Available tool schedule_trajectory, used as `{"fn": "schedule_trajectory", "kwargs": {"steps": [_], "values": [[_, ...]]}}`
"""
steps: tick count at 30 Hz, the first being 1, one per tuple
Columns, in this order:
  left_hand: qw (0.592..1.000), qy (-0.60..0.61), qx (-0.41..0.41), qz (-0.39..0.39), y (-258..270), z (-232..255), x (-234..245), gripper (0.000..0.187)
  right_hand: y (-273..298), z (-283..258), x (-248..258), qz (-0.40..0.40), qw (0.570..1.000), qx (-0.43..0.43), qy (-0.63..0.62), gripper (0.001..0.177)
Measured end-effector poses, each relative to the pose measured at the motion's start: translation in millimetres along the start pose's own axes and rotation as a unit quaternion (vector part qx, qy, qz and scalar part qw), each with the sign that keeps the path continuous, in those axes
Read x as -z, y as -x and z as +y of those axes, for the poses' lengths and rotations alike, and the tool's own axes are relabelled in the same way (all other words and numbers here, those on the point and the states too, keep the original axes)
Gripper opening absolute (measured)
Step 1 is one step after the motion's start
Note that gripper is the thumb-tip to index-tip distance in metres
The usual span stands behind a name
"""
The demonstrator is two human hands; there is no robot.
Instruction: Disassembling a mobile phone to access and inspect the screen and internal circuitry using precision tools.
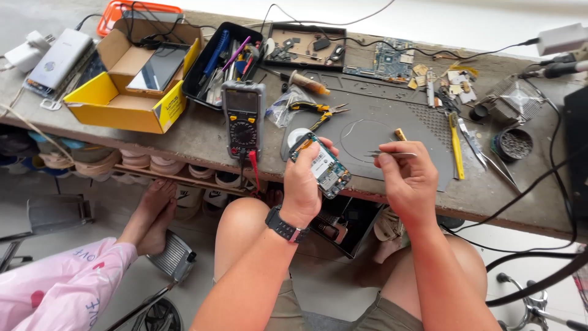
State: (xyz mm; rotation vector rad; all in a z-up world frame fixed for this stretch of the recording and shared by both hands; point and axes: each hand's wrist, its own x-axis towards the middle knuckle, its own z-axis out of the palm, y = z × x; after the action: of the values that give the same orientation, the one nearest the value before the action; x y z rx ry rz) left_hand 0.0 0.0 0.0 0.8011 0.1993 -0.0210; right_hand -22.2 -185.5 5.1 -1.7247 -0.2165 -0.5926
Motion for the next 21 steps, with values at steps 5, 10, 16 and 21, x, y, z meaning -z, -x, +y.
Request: {"fn": "schedule_trajectory", "kwargs": {"steps": [5, 10, 16, 21], "values": [[0.999, -0.022, 0.026, -0.04, 3, -3, -2, 0.025, -2, 8, 1, 0.022, 0.997, 0.02, 0.069, 0.014], [0.994, 0.001, 0.067, -0.09, 8, -10, -4, 0.029, -4, 15, 1, -0.009, 0.967, 0.112, 0.23, 0.014], [0.991, 0.02, 0.084, -0.1, 4, -12, 2, 0.033, -6, 19, -5, -0.042, 0.917, 0.188, 0.349, 0.013], [0.992, 0.049, 0.095, -0.071, -2, -27, 11, 0.029, -11, -4, -11, -0.003, 0.937, 0.189, 0.295, 0.016]]}}
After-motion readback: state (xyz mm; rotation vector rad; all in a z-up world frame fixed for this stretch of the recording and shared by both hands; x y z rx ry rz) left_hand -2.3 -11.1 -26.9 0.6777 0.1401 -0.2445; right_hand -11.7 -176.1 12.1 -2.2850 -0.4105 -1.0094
